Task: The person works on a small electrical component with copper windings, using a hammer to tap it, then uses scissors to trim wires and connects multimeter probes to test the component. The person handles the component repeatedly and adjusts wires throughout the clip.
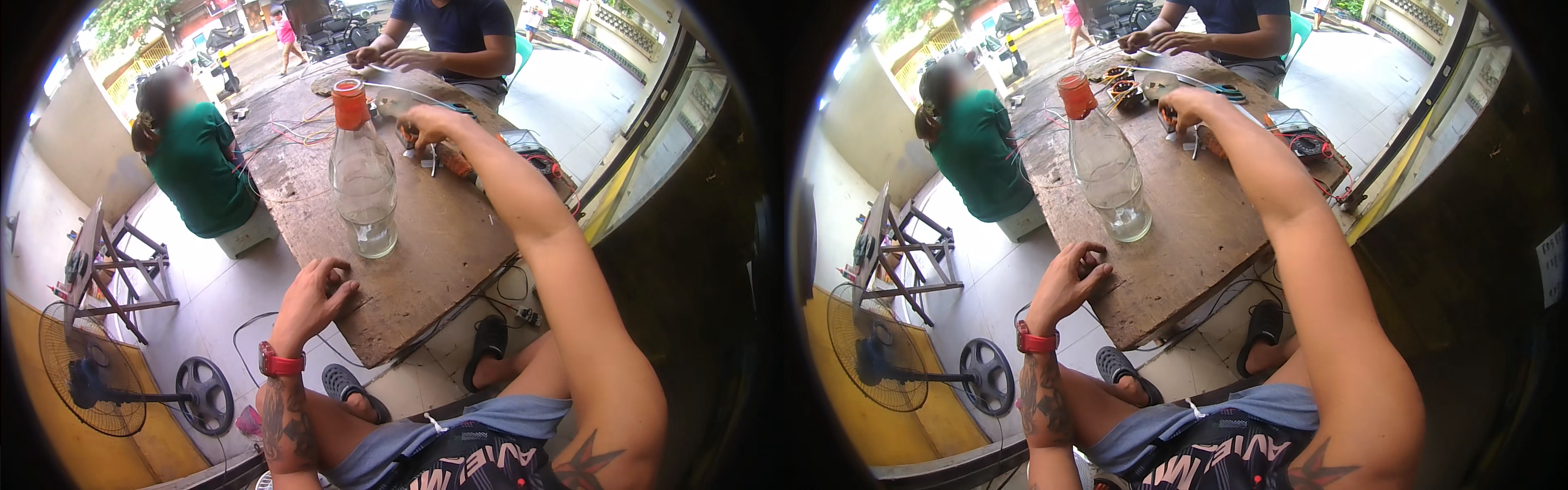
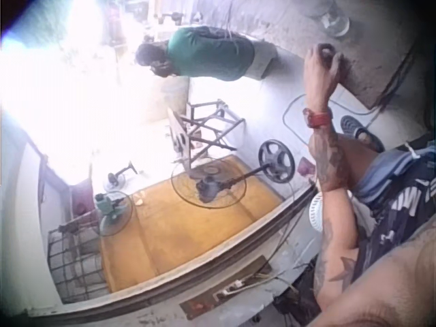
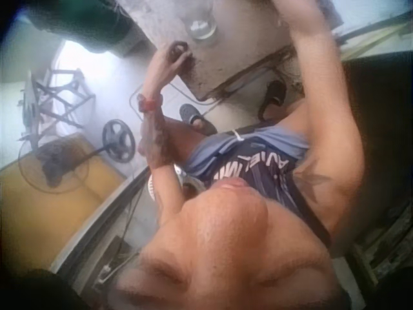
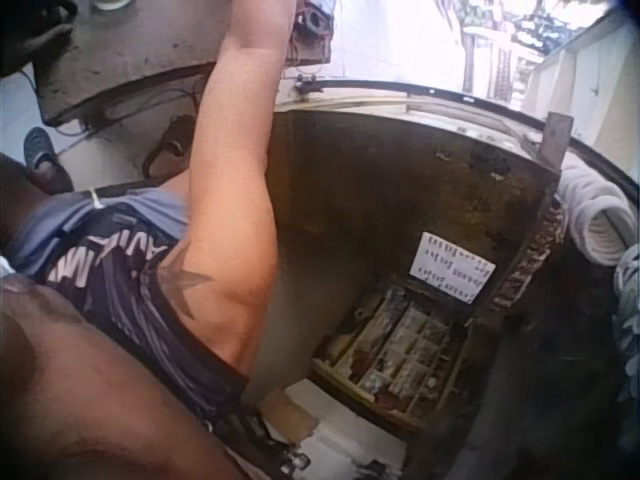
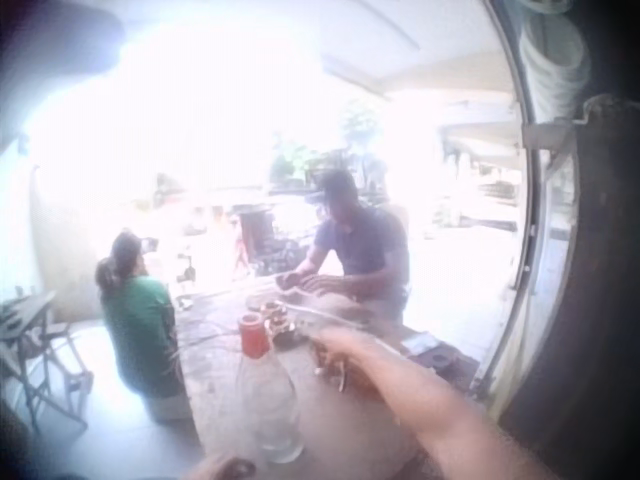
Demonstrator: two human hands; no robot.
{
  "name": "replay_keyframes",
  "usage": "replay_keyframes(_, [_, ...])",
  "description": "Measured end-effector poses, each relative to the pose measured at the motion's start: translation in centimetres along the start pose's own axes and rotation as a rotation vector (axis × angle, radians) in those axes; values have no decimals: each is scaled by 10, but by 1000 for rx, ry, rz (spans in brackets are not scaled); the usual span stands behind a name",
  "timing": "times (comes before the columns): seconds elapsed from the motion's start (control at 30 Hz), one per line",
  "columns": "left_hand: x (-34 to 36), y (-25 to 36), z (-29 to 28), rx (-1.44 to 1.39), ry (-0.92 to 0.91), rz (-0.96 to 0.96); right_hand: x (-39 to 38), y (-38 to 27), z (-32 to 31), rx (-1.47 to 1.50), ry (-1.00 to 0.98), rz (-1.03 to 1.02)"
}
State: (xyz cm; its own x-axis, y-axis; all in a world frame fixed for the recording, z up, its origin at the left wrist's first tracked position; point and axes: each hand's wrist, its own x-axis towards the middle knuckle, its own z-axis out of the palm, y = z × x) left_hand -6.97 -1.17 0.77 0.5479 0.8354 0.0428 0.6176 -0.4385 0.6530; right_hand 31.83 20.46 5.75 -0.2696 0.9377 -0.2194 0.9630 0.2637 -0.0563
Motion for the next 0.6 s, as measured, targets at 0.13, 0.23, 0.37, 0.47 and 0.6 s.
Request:
replay_keyframes(0.13, [2,-2,0,-2,-13,-9,-61,-19,-42,-144,772,-65])
replay_keyframes(0.23, [1,7,-5,11,-18,-5,-141,-50,-101,-4,970,-90])
replay_keyframes(0.37, [-7,49,-6,-101,101,169,-256,-74,-164,46,797,-596])
replay_keyframes(0.47, [-13,95,9,-114,611,563,-297,-113,-101,268,1094,-695])
replay_keyframes(0.6, [-24,120,19,-542,241,555,-308,-168,1,629,733,-706])
